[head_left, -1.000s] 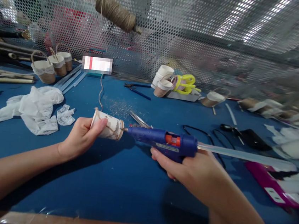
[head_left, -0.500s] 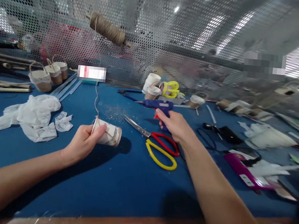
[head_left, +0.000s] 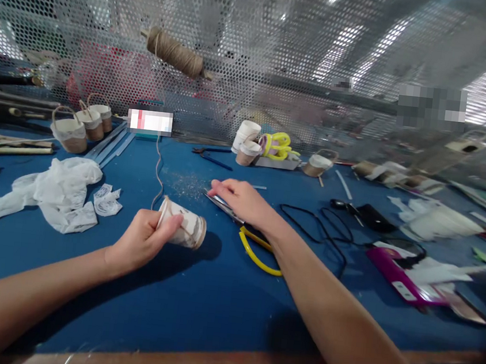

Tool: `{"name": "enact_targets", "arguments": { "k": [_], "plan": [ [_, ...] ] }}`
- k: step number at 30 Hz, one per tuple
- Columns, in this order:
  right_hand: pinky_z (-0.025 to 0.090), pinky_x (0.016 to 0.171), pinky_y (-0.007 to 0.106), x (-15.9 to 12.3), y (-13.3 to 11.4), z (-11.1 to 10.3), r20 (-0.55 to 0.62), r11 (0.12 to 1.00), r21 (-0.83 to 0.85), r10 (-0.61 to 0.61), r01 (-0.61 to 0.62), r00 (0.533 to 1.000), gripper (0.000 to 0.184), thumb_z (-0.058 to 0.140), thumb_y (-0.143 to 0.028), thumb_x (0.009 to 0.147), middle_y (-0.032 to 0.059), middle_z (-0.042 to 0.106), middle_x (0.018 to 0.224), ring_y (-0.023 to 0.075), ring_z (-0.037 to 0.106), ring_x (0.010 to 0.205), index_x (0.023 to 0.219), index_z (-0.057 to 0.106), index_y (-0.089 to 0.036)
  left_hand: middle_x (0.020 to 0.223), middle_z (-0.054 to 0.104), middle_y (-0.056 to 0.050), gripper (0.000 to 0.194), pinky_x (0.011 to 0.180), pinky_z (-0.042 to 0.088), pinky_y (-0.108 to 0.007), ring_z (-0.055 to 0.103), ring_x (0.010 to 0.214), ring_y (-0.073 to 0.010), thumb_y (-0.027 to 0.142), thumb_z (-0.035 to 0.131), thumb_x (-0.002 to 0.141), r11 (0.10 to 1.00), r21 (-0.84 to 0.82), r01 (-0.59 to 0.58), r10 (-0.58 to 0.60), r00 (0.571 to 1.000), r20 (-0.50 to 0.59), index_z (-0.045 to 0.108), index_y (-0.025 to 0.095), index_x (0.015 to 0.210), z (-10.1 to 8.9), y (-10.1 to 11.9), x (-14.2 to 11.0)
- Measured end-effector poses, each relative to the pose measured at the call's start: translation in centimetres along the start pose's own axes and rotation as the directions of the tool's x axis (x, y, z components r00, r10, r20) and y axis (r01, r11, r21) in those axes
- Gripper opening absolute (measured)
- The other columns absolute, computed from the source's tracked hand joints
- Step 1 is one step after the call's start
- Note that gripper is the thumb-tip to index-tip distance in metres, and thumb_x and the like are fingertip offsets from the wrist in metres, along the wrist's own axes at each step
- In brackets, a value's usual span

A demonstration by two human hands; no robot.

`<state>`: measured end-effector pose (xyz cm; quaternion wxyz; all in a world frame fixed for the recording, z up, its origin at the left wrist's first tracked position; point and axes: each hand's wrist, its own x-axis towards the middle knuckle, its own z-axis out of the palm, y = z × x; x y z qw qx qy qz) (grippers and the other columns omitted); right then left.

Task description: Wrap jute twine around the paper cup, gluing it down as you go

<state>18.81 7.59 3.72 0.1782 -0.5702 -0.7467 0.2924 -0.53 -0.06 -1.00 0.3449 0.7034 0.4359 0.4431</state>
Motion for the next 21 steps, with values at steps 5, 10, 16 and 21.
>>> {"name": "enact_targets", "arguments": {
  "k": [5, 10, 16, 21],
  "plan": [
    [0.038, 0.088, 0.031, -2.2, -3.7, 2.1, 0.396, 0.944, 0.314, -0.227, 0.101, 0.890, 0.060, 0.024, -0.061, 0.083, 0.0040, 0.067, 0.096, 0.0172, 0.057, 0.094, 0.083, 0.070, -0.022, 0.044, 0.040, 0.004, 0.037, 0.044, 0.031, -0.021, 0.033, 0.043, -0.0080, 0.021, 0.038, 0.084, 0.906, 0.138, -0.400, 0.360, 0.900, 0.247, 0.045, 0.016, 0.048, 0.3, 0.4, -0.5],
    [0.039, 0.086, 0.030, -2.9, -3.9, 2.5, 0.417, 0.717, 0.696, -0.355, -0.042, 0.837, 0.024, 0.059, -0.040, 0.075, 0.0032, 0.065, 0.095, 0.0158, 0.055, 0.097, 0.084, 0.068, -0.020, 0.046, 0.039, 0.005, 0.036, 0.044, 0.032, -0.021, 0.032, 0.043, -0.0076, 0.020, 0.037, 0.085, 0.923, 0.119, -0.367, 0.321, 0.901, 0.292, 0.045, 0.016, 0.050, 0.2, 0.5, -0.4],
    [0.041, 0.080, 0.024, -4.1, -3.6, 1.9, 0.158, 0.541, 0.841, -0.220, -0.014, 0.963, 0.002, 0.066, -0.020, 0.067, -0.0003, 0.063, 0.086, 0.0093, 0.055, 0.085, 0.068, 0.066, -0.018, 0.046, 0.039, 0.004, 0.042, 0.040, 0.027, -0.019, 0.029, 0.043, -0.0068, 0.038, 0.040, 0.084, 0.990, -0.114, 0.083, -0.058, 0.976, 0.212, 0.050, 0.014, 0.051, -0.2, 0.9, -0.3],
    [0.039, 0.057, 0.019, -4.9, -2.7, 0.9, -0.064, 0.582, 0.801, -0.152, 0.141, 0.986, 0.007, 0.069, -0.019, 0.065, -0.0045, 0.060, 0.067, 0.0053, 0.050, 0.061, 0.070, 0.064, -0.019, 0.053, 0.056, 0.000, 0.044, 0.047, 0.038, -0.020, 0.043, 0.047, -0.0082, 0.052, 0.052, 0.073, 0.863, -0.361, 0.354, -0.303, 0.934, 0.191, 0.064, 0.011, 0.066, 0.0, 1.3, 0.0]
  ]
}}
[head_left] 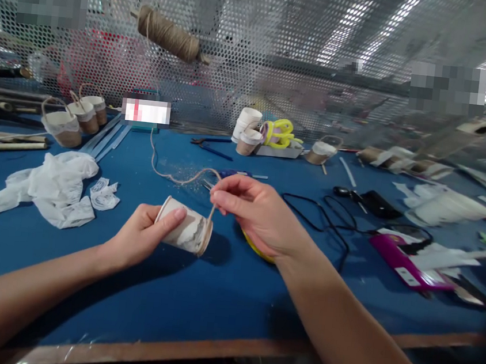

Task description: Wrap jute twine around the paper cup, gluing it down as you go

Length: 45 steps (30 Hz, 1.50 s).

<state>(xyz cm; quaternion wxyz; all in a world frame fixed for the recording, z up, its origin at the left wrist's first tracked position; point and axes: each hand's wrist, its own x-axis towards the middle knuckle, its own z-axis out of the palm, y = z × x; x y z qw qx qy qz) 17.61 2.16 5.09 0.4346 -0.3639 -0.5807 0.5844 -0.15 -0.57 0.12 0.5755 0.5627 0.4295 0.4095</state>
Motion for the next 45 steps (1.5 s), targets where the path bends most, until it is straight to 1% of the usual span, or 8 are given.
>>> {"name": "enact_targets", "arguments": {
  "k": [3, 6, 15, 20, 26, 31, 36, 45],
  "plan": [
    [0.038, 0.052, 0.020, -0.1, 0.2, -0.7, -0.060, 0.996, -0.039, -0.087, 0.085, 0.994, 0.009, 0.070, -0.020, 0.065, -0.0048, 0.058, 0.062, 0.0058, 0.049, 0.056, 0.070, 0.063, -0.019, 0.052, 0.057, 0.000, 0.045, 0.048, 0.039, -0.019, 0.044, 0.046, -0.0079, 0.054, 0.057, 0.068, 0.997, -0.058, 0.051, -0.052, 0.998, -0.023, 0.065, 0.011, 0.065, 0.0, -0.1, 0.2],
    [0.040, 0.054, 0.021, 0.2, 0.7, -0.9, -0.107, 0.986, -0.114, -0.137, 0.125, 0.985, 0.010, 0.070, -0.020, 0.065, -0.0040, 0.059, 0.063, 0.0067, 0.051, 0.057, 0.071, 0.062, -0.018, 0.051, 0.055, 0.001, 0.044, 0.047, 0.038, -0.019, 0.043, 0.046, -0.0075, 0.054, 0.058, 0.067, 0.998, -0.048, 0.047, -0.048, 0.999, -0.023, 0.065, 0.011, 0.064, 0.0, -0.1, 0.2],
    [0.042, 0.056, 0.021, 0.3, 1.5, -0.4, -0.103, 0.952, -0.265, -0.186, 0.153, 0.977, 0.009, 0.065, -0.024, 0.070, -0.0032, 0.059, 0.064, 0.0070, 0.052, 0.058, 0.072, 0.060, -0.017, 0.050, 0.051, 0.002, 0.037, 0.047, 0.037, -0.018, 0.040, 0.046, -0.0068, 0.045, 0.053, 0.074, 0.999, 0.040, 0.009, -0.009, 1.000, 0.008, 0.061, 0.012, 0.058, 0.4, -0.3, -0.2],
    [0.042, 0.055, 0.021, 0.5, 1.8, -0.6, -0.151, 0.954, -0.271, -0.174, 0.128, 0.973, 0.010, 0.066, -0.023, 0.069, -0.0032, 0.058, 0.062, 0.0065, 0.051, 0.056, 0.070, 0.060, -0.016, 0.049, 0.051, 0.002, 0.035, 0.045, 0.037, -0.017, 0.039, 0.045, -0.0065, 0.041, 0.054, 0.074, 1.000, 0.024, -0.006, 0.007, 0.999, -0.038, 0.063, 0.011, 0.058, 0.3, -0.3, -0.4],
    [0.042, 0.054, 0.021, 0.6, 2.2, -0.9, -0.160, 0.957, -0.273, -0.150, 0.102, 0.976, 0.009, 0.064, -0.023, 0.070, -0.0027, 0.058, 0.062, 0.0064, 0.051, 0.056, 0.071, 0.060, -0.015, 0.051, 0.057, 0.001, 0.032, 0.044, 0.037, -0.017, 0.042, 0.045, -0.0067, 0.038, 0.055, 0.075, 0.998, -0.031, -0.058, 0.056, 0.996, -0.064, 0.067, 0.012, 0.061, 0.3, -0.4, -0.3],
    [0.042, 0.056, 0.020, 0.5, 2.4, -0.8, -0.147, 0.954, -0.296, -0.103, 0.056, 0.984, 0.010, 0.064, -0.023, 0.070, -0.0025, 0.059, 0.063, 0.0063, 0.051, 0.056, 0.072, 0.060, -0.015, 0.043, 0.049, 0.003, 0.032, 0.040, 0.034, -0.017, 0.034, 0.039, -0.0053, 0.035, 0.055, 0.076, 0.993, 0.000, -0.120, 0.120, 0.990, -0.075, 0.064, 0.013, 0.055, 0.3, -0.2, -0.6],
    [0.043, 0.056, 0.021, 0.5, 2.6, -0.9, -0.118, 0.957, -0.288, -0.077, 0.040, 0.990, 0.011, 0.064, -0.025, 0.070, -0.0030, 0.058, 0.063, 0.0067, 0.051, 0.057, 0.071, 0.059, -0.016, 0.043, 0.047, 0.003, 0.035, 0.038, 0.032, -0.017, 0.032, 0.040, -0.0055, 0.035, 0.054, 0.077, 0.984, 0.024, -0.177, 0.178, 0.981, -0.072, 0.061, 0.013, 0.052, 0.3, -0.2, -0.7],
    [0.042, 0.057, 0.022, 0.4, 2.7, -0.5, -0.118, 0.965, -0.261, -0.004, -0.027, 0.993, 0.010, 0.064, -0.023, 0.068, -0.0026, 0.058, 0.062, 0.0074, 0.052, 0.057, 0.070, 0.059, -0.015, 0.042, 0.041, 0.004, 0.036, 0.038, 0.029, -0.017, 0.028, 0.040, -0.0055, 0.031, 0.051, 0.079, 0.959, 0.095, -0.268, 0.275, 0.959, -0.062, 0.055, 0.014, 0.048, 0.0, -0.3, -0.9]
  ]
}}
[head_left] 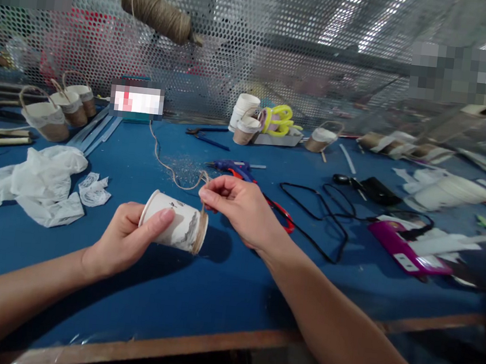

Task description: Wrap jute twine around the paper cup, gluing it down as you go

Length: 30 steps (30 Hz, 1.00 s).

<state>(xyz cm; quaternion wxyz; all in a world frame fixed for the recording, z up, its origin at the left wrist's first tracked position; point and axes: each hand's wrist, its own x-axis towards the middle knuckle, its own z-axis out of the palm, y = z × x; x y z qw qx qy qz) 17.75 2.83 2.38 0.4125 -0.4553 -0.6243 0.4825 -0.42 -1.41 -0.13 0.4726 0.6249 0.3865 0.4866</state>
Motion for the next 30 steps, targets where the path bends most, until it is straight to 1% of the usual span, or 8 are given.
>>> {"name": "enact_targets", "arguments": {
  "k": [4, 7, 10, 13, 18, 24, 27, 30],
  "plan": [
    [0.042, 0.057, 0.023, -0.1, 0.1, 0.1, 0.014, 1.000, -0.004, 0.013, -0.013, 1.000, 0.010, 0.064, -0.023, 0.068, -0.0027, 0.057, 0.061, 0.0076, 0.051, 0.057, 0.070, 0.059, -0.015, 0.042, 0.040, 0.005, 0.035, 0.036, 0.028, -0.017, 0.028, 0.039, -0.0055, 0.027, 0.050, 0.078, 0.999, 0.038, -0.021, 0.022, 1.000, -0.021, 0.053, 0.015, 0.046, 0.0, 0.3, 0.1],
    [0.041, 0.057, 0.023, -0.2, 0.2, 0.3, 0.030, 0.999, 0.001, 0.037, -0.037, 0.999, 0.011, 0.064, -0.023, 0.068, -0.0029, 0.057, 0.061, 0.0073, 0.050, 0.057, 0.070, 0.058, -0.015, 0.040, 0.039, 0.005, 0.035, 0.035, 0.027, -0.018, 0.028, 0.037, -0.0056, 0.030, 0.051, 0.078, 0.999, 0.037, -0.004, 0.006, 0.999, -0.041, 0.054, 0.015, 0.046, 0.1, 0.4, 0.1],
    [0.041, 0.057, 0.023, -0.1, 0.2, 0.5, 0.034, 0.998, 0.017, 0.062, -0.063, 0.997, 0.011, 0.065, -0.024, 0.067, -0.0032, 0.057, 0.062, 0.0072, 0.050, 0.057, 0.070, 0.058, -0.015, 0.038, 0.038, 0.005, 0.037, 0.034, 0.027, -0.019, 0.026, 0.035, -0.0053, 0.034, 0.052, 0.077, 0.998, -0.009, 0.062, -0.062, 0.995, -0.075, 0.056, 0.015, 0.046, 0.1, 0.3, 0.1],
    [0.041, 0.057, 0.022, 0.0, 0.4, 0.6, 0.032, 0.996, 0.027, 0.090, -0.090, 0.995, 0.012, 0.066, -0.023, 0.066, -0.0033, 0.057, 0.062, 0.0071, 0.050, 0.057, 0.070, 0.059, -0.015, 0.041, 0.045, 0.004, 0.036, 0.034, 0.028, -0.018, 0.031, 0.036, -0.0054, 0.038, 0.055, 0.076, 0.986, -0.102, 0.134, -0.145, 0.983, -0.115, 0.058, 0.015, 0.048, 0.2, 0.0, 0.1],
    [0.041, 0.056, 0.022, 0.3, 0.9, 0.9, 0.039, 0.990, 0.047, 0.133, -0.135, 0.990, 0.015, 0.069, -0.026, 0.064, -0.0034, 0.056, 0.060, 0.0070, 0.049, 0.055, 0.069, 0.059, -0.016, 0.049, 0.056, 0.002, 0.033, 0.042, 0.037, -0.017, 0.042, 0.042, -0.0063, 0.041, 0.057, 0.074, 0.948, -0.245, 0.204, -0.239, 0.963, -0.124, 0.064, 0.013, 0.058, 0.5, -0.2, 0.2],
    [0.043, 0.056, 0.023, 0.6, 1.5, 1.1, 0.043, 0.987, 0.014, 0.160, -0.161, 0.986, 0.016, 0.066, -0.027, 0.068, -0.0014, 0.058, 0.060, 0.0076, 0.052, 0.054, 0.074, 0.059, -0.014, 0.050, 0.057, 0.001, 0.035, 0.047, 0.041, -0.019, 0.047, 0.046, -0.0081, 0.043, 0.057, 0.074, 0.932, -0.263, 0.250, -0.291, 0.947, -0.132, 0.065, 0.011, 0.061, 0.6, -0.3, 0.6],
    [0.044, 0.057, 0.024, 0.7, 1.4, 0.7, 0.000, 0.991, -0.015, 0.135, -0.135, 0.991, 0.018, 0.060, -0.028, 0.074, 0.0002, 0.059, 0.065, 0.0090, 0.055, 0.058, 0.084, 0.057, -0.013, 0.052, 0.059, 0.001, 0.035, 0.048, 0.041, -0.018, 0.047, 0.046, -0.0077, 0.044, 0.056, 0.075, 0.932, -0.262, 0.250, -0.298, 0.940, -0.163, 0.066, 0.011, 0.066, 0.5, -0.4, 0.9],
    [0.045, 0.060, 0.024, 0.3, 0.6, 0.3, -0.064, 0.997, -0.050, 0.054, -0.058, 0.996, 0.018, 0.057, -0.033, 0.076, 0.0004, 0.059, 0.068, 0.0098, 0.056, 0.063, 0.080, 0.055, -0.015, 0.052, 0.058, 0.001, 0.035, 0.048, 0.040, -0.018, 0.047, 0.047, -0.0079, 0.043, 0.055, 0.076, 0.939, -0.257, 0.228, -0.283, 0.938, -0.201, 0.066, 0.012, 0.065, 0.5, -0.3, 1.1]
  ]
}}
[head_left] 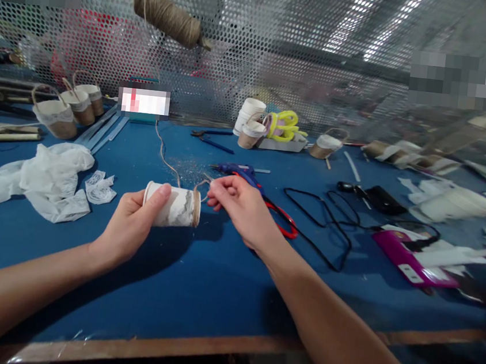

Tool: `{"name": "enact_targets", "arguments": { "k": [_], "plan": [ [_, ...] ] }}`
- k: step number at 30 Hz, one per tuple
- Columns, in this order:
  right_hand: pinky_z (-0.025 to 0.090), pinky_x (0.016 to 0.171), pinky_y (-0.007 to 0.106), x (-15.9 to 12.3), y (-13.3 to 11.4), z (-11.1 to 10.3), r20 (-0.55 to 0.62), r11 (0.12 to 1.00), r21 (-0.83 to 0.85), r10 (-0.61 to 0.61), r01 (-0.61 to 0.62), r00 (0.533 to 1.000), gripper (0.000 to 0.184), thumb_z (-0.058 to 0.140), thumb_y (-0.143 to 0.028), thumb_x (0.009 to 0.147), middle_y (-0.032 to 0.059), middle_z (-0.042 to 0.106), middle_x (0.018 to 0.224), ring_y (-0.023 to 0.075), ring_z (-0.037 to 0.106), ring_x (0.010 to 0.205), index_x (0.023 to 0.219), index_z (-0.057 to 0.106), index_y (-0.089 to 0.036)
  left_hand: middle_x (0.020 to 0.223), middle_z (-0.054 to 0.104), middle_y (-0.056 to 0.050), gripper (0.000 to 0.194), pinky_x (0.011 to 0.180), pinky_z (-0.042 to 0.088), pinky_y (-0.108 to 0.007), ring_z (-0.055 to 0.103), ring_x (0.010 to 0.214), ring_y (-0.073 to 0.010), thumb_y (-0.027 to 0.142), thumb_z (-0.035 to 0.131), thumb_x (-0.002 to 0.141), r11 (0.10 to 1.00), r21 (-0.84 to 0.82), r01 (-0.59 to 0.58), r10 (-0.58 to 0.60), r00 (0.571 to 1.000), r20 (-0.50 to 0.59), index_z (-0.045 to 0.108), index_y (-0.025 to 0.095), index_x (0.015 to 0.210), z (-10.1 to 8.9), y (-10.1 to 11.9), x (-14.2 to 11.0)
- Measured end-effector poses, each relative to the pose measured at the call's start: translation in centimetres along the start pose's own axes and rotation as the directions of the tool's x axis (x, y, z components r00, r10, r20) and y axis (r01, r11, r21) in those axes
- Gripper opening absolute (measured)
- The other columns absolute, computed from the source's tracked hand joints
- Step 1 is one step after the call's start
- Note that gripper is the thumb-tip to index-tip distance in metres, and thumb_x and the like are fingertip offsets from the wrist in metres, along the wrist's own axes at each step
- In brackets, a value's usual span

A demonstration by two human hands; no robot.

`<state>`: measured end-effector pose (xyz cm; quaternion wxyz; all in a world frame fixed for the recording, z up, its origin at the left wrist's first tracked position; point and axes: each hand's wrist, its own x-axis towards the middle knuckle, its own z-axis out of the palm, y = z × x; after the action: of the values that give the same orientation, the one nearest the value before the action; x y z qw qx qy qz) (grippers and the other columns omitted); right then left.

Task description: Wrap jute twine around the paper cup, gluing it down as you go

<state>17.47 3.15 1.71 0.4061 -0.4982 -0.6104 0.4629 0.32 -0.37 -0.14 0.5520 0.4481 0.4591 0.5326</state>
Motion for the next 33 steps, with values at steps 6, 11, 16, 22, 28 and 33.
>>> {"name": "enact_targets", "arguments": {
  "k": [6, 11, 16, 22, 28, 33],
  "plan": [
    [0.047, 0.061, 0.026, -1.6, -1.3, 0.1, 0.161, 0.981, -0.137, -0.115, 0.138, 0.980, 0.015, 0.058, -0.031, 0.075, 0.0016, 0.062, 0.070, 0.0121, 0.057, 0.065, 0.075, 0.059, -0.016, 0.043, 0.051, 0.003, 0.032, 0.046, 0.039, -0.017, 0.047, 0.046, -0.0083, 0.040, 0.053, 0.077, 0.999, 0.046, 0.004, -0.004, 1.000, -0.006, 0.065, 0.013, 0.064, 0.2, 0.5, 0.1],
    [0.046, 0.056, 0.025, -1.9, -1.2, 0.7, 0.145, 0.977, -0.177, -0.090, 0.115, 0.985, 0.009, 0.058, -0.027, 0.072, 0.0001, 0.061, 0.066, 0.0117, 0.056, 0.060, 0.072, 0.058, -0.018, 0.054, 0.060, 0.000, 0.032, 0.047, 0.039, -0.018, 0.048, 0.048, -0.0081, 0.039, 0.052, 0.078, 0.996, 0.089, -0.013, 0.012, 1.000, 0.006, 0.067, 0.012, 0.072, 0.1, 0.2, 0.3],
    [0.045, 0.055, 0.025, -1.9, -1.2, 0.7, 0.142, 0.978, -0.180, -0.079, 0.104, 0.987, 0.009, 0.058, -0.026, 0.072, 0.0000, 0.061, 0.064, 0.0112, 0.055, 0.058, 0.070, 0.058, -0.017, 0.057, 0.061, 0.000, 0.032, 0.049, 0.041, -0.019, 0.049, 0.049, -0.0085, 0.039, 0.052, 0.078, 0.991, 0.133, -0.025, 0.026, 1.000, -0.001, 0.066, 0.011, 0.070, -0.1, 0.1, 0.3],
    [0.046, 0.055, 0.025, -2.0, -1.3, 0.7, 0.145, 0.976, -0.200, -0.058, 0.087, 0.988, 0.009, 0.058, -0.026, 0.071, 0.0005, 0.061, 0.063, 0.0121, 0.056, 0.058, 0.069, 0.057, -0.017, 0.056, 0.060, 0.000, 0.034, 0.051, 0.040, -0.019, 0.047, 0.050, -0.0087, 0.040, 0.051, 0.078, 0.977, 0.207, -0.054, 0.056, 0.998, -0.002, 0.063, 0.011, 0.064, -0.1, 0.0, 0.3],
    [0.046, 0.056, 0.027, -1.9, -1.3, 0.8, 0.149, 0.976, -0.206, -0.039, 0.069, 0.988, 0.009, 0.059, -0.026, 0.071, 0.0010, 0.061, 0.063, 0.0129, 0.057, 0.058, 0.069, 0.058, -0.017, 0.055, 0.059, 0.000, 0.033, 0.050, 0.041, -0.019, 0.047, 0.050, -0.0091, 0.039, 0.050, 0.077, 0.964, 0.250, -0.093, 0.093, 0.996, 0.010, 0.064, 0.012, 0.064, -0.1, 0.2, 0.2],
    [0.046, 0.056, 0.027, -1.9, -1.2, 0.8, 0.154, 0.979, -0.193, -0.037, 0.067, 0.987, 0.009, 0.058, -0.026, 0.071, 0.0007, 0.061, 0.063, 0.0126, 0.056, 0.058, 0.069, 0.058, -0.017, 0.052, 0.056, 0.001, 0.034, 0.047, 0.039, -0.019, 0.045, 0.047, -0.0085, 0.039, 0.049, 0.078, 0.959, 0.266, -0.102, 0.103, 0.995, 0.009, 0.062, 0.012, 0.061, -0.1, 0.1, 0.2]
  ]
}}
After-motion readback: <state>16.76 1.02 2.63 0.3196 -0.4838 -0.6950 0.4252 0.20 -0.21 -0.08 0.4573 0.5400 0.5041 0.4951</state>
